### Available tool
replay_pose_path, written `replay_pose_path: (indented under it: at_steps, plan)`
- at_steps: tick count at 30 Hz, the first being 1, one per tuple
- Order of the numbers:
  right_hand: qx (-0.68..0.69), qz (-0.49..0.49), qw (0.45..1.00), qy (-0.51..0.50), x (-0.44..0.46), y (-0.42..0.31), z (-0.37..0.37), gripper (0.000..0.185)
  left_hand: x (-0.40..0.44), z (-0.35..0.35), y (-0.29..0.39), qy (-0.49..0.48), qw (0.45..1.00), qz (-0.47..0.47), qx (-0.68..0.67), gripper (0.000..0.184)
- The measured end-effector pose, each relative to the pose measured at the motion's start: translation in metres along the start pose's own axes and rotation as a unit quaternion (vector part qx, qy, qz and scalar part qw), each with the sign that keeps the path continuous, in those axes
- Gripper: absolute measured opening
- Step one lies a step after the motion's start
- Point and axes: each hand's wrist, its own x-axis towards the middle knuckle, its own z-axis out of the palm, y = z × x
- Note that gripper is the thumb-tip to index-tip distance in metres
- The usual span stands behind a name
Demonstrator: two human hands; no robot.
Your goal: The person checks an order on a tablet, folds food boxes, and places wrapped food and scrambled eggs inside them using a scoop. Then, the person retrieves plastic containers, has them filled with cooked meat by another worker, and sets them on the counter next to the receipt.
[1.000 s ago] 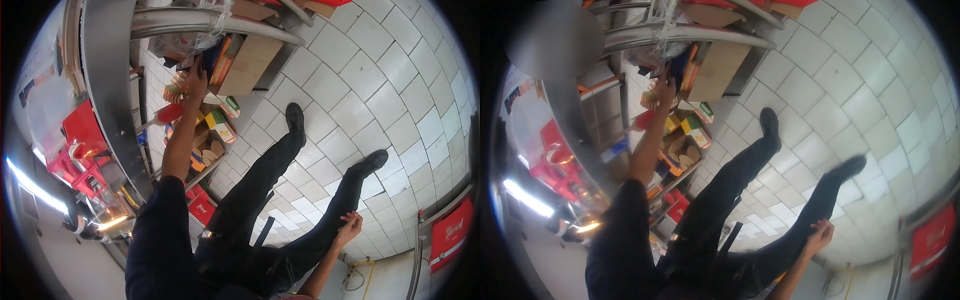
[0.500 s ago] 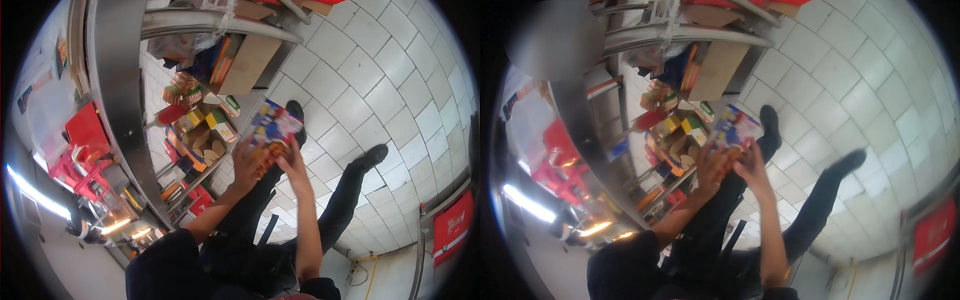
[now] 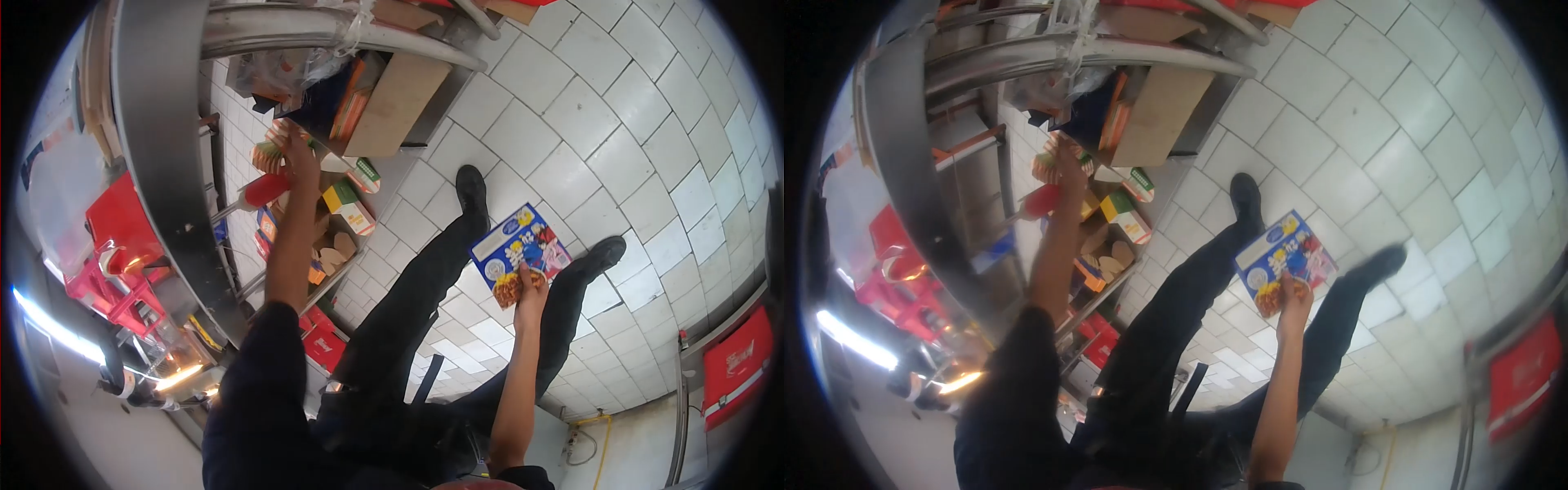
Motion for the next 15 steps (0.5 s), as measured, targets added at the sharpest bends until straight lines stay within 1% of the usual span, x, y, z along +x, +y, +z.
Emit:
replay_pose_path:
  at_steps: [1, 2, 3, 4, 6, 7, 8, 11, 12, 13, 15]
  plan:
    - [-0.013, -0.002, 1.000, 0.011, -0.003, 0.008, -0.011, 0.026, 0.014, 0.007, 0.001, 0.006, 0.989, 0.063, 0.131, 0.052]
    - [-0.016, -0.002, 1.000, 0.013, -0.006, 0.015, -0.021, 0.026, 0.029, 0.014, 0.002, 0.028, 0.958, 0.123, 0.259, 0.054]
    - [-0.014, 0.007, 1.000, 0.015, -0.009, 0.022, -0.029, 0.025, 0.042, 0.021, 0.002, 0.002, 0.955, 0.136, 0.264, 0.051]
    - [-0.011, 0.016, 1.000, 0.017, -0.012, 0.027, -0.034, 0.023, 0.054, 0.024, 0.003, -0.044, 0.961, 0.134, 0.237, 0.048]
    - [0.007, 0.023, 1.000, 0.017, -0.017, 0.038, -0.038, 0.022, 0.073, 0.028, 0.005, -0.132, 0.982, 0.085, 0.109, 0.043]
    - [0.002, 0.020, 0.999, 0.027, -0.018, 0.043, -0.038, 0.027, 0.078, 0.029, 0.005, -0.168, 0.983, 0.054, 0.040, 0.040]
    - [-0.004, 0.016, 0.999, 0.037, -0.018, 0.046, -0.038, 0.033, 0.078, 0.030, 0.004, -0.175, 0.984, 0.027, -0.020, 0.038]
    - [0.030, 0.029, 0.998, 0.043, -0.017, 0.049, -0.027, 0.029, 0.059, 0.026, -0.007, -0.148, 0.964, -0.059, -0.211, 0.029]
    - [0.052, 0.036, 0.997, 0.042, -0.017, 0.049, -0.025, 0.028, 0.047, 0.021, -0.013, -0.135, 0.944, -0.095, -0.284, 0.027]
    - [0.053, 0.035, 0.997, 0.040, -0.016, 0.047, -0.021, 0.028, 0.033, 0.016, -0.017, -0.123, 0.910, -0.141, -0.371, 0.024]
    - [0.080, 0.031, 0.996, 0.020, -0.016, 0.043, -0.014, 0.028, 0.007, 0.002, -0.025, -0.115, 0.776, -0.274, -0.556, 0.019]
